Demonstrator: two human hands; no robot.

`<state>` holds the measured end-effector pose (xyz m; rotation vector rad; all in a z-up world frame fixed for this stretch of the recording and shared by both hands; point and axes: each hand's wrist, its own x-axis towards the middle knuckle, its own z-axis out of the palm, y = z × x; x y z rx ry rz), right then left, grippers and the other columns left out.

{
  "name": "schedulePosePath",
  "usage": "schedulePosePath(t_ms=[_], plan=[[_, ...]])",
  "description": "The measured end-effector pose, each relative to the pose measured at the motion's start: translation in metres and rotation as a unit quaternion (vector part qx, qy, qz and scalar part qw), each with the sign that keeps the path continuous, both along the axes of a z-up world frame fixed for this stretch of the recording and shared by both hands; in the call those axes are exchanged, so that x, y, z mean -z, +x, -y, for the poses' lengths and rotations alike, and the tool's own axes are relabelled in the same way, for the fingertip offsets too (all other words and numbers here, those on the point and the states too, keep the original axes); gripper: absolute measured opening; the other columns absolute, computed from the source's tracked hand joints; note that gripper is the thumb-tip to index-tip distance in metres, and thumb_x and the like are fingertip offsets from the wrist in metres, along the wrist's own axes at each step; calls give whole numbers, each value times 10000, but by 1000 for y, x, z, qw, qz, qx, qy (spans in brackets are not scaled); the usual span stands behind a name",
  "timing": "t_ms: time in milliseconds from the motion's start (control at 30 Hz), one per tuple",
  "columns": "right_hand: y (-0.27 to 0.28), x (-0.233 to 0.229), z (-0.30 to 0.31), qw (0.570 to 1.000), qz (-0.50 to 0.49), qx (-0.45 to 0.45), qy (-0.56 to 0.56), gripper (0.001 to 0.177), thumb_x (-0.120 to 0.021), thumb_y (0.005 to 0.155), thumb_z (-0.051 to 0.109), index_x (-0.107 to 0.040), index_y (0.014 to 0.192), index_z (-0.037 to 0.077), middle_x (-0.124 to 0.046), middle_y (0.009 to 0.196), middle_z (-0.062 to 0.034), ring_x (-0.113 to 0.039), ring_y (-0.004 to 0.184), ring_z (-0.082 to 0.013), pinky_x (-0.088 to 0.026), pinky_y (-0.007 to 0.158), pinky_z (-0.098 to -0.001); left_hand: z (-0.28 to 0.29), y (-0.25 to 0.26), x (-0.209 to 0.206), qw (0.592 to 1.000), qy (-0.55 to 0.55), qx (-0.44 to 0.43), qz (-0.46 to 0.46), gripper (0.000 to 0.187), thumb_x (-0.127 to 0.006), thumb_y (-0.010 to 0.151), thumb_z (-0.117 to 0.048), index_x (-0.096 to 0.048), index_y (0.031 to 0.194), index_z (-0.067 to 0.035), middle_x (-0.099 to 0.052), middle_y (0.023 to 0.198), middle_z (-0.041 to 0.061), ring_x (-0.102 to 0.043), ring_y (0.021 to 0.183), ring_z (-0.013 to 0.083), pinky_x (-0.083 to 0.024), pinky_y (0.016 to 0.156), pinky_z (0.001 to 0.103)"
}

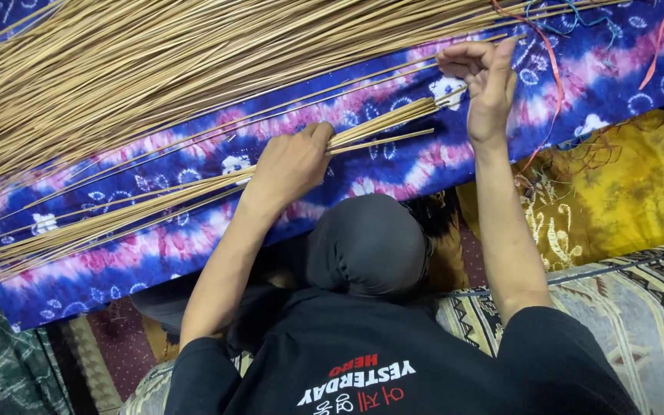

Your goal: The person is gathering thin bamboo sticks into bundles and securing them by tying a thin string around them.

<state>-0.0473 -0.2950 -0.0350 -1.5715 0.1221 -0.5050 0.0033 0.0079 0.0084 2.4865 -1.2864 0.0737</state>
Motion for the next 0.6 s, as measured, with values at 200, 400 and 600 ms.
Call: schedulePosePath(t_ms=[200,400,600], plan=[[-1,-25,-13,986,-32,-91,135,852,-227,915,761,-620,1206,63,-726,1150,-113,-743,1100,-190,-635,1024,-311,7,2,-25,1000,-19,25,-1,329,-729,860,-95,-551,1131,-38,-708,1014,137,-662,562,338,-493,465,421],[-3,-46,-32,990,-36,-72,118,893,-198,885,794,-655,1170,82,-745,1120,-85,-758,1061,-182,-639,1038,-322,30,1,2,994,-8,-1,109,339,-753,875,-291,-541,985,-52,-658,673,110,-659,564,311,-501,489,374],[-2,-40,-33,992,-54,-9,114,868,-208,906,740,-682,1068,32,-765,1006,-123,-786,930,-188,-679,905,-277,32,6,7,993,27,12,113,404,-816,860,-343,-510,939,-91,-669,675,75,-680,608,264,-482,495,334]])
